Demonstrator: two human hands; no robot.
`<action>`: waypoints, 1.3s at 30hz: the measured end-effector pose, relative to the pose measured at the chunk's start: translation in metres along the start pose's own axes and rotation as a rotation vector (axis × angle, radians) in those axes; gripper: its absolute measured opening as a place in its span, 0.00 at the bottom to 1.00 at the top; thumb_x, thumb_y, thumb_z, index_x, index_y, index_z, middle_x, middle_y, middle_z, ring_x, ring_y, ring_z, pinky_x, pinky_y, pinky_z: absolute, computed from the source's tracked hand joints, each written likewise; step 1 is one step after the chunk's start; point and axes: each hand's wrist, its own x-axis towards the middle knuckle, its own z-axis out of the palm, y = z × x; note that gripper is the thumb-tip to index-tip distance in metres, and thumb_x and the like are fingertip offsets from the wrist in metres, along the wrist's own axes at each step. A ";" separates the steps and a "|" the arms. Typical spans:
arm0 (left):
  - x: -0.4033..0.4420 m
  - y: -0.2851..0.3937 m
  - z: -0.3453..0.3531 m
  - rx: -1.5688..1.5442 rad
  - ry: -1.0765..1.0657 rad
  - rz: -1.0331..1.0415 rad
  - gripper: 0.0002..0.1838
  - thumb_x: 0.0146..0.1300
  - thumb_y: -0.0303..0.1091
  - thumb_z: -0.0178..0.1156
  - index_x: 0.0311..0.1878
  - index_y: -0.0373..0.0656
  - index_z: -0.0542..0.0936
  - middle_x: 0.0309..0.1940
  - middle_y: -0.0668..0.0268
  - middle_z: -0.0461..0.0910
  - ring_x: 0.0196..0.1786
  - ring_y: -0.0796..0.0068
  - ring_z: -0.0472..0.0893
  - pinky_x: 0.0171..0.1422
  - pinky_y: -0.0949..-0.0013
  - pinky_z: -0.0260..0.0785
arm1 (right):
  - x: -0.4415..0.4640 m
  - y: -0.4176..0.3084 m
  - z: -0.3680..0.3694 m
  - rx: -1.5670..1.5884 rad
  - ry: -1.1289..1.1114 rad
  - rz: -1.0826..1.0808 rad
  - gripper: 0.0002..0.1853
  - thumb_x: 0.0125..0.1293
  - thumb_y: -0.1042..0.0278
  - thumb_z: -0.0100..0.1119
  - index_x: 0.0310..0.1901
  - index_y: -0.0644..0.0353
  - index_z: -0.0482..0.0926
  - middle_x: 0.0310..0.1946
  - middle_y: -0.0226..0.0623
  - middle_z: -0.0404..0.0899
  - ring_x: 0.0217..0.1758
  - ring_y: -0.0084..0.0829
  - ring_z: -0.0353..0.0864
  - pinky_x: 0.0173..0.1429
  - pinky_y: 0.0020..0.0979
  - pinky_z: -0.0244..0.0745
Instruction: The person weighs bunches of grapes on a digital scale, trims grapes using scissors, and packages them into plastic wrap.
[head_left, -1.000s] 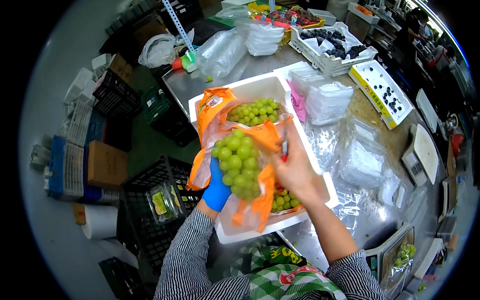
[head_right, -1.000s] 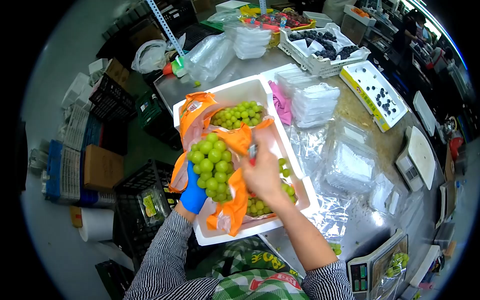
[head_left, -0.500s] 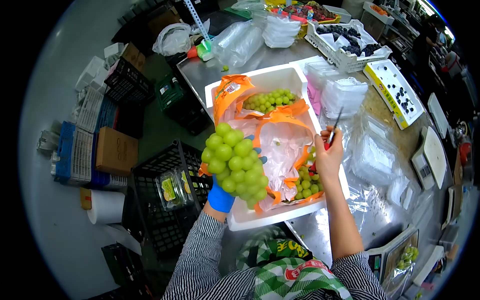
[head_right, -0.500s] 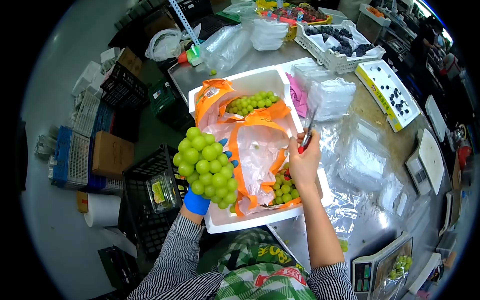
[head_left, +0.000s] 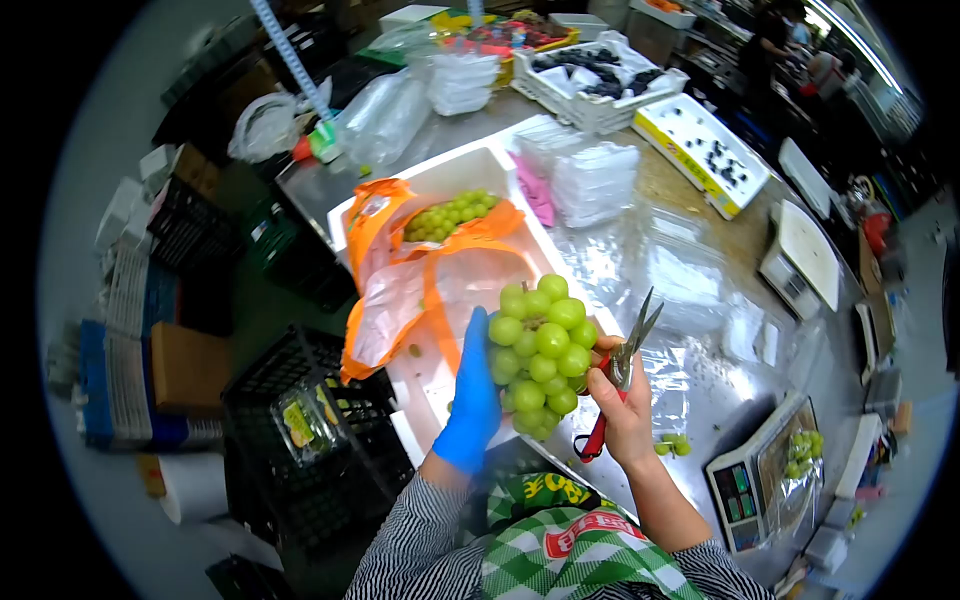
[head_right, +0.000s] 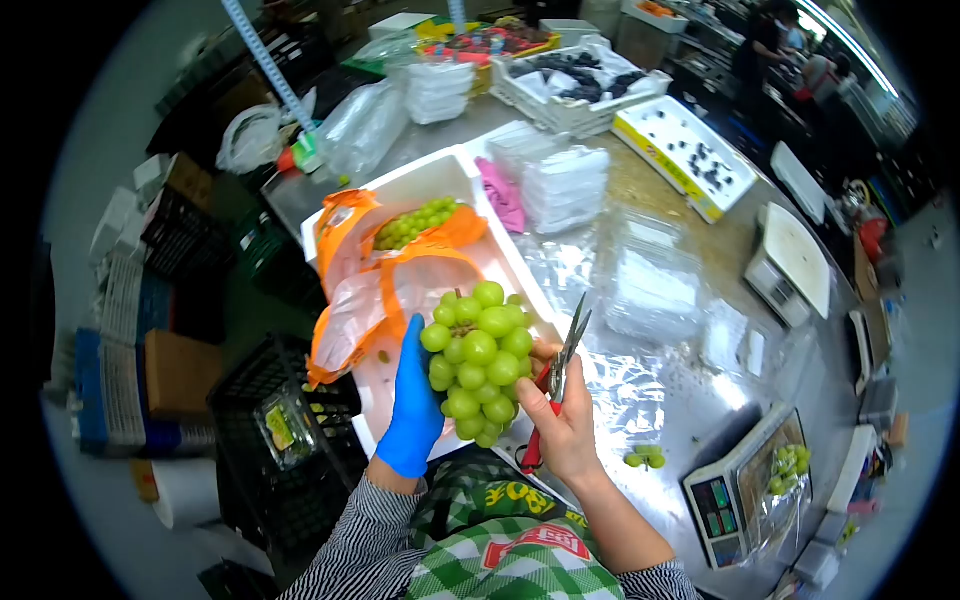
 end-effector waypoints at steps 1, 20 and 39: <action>0.002 -0.009 -0.001 0.085 0.014 -0.022 0.32 0.70 0.59 0.44 0.65 0.44 0.69 0.59 0.61 0.74 0.58 0.68 0.77 0.64 0.64 0.69 | -0.005 0.004 -0.008 -0.006 0.057 -0.003 0.24 0.69 0.66 0.55 0.62 0.65 0.62 0.55 0.42 0.72 0.49 0.26 0.74 0.52 0.30 0.71; -0.018 -0.097 0.024 0.027 -0.368 -0.475 0.26 0.73 0.52 0.44 0.63 0.43 0.70 0.57 0.61 0.75 0.56 0.68 0.78 0.61 0.65 0.72 | -0.130 0.046 -0.062 1.014 0.210 0.255 0.29 0.75 0.54 0.39 0.70 0.63 0.56 0.69 0.45 0.61 0.70 0.43 0.63 0.73 0.45 0.56; -0.025 -0.141 0.081 0.890 -0.967 0.387 0.30 0.67 0.40 0.53 0.71 0.43 0.63 0.66 0.56 0.67 0.67 0.67 0.66 0.71 0.64 0.57 | -0.244 0.053 -0.083 1.107 0.335 0.009 0.27 0.74 0.54 0.38 0.67 0.65 0.61 0.65 0.48 0.66 0.64 0.42 0.72 0.69 0.45 0.67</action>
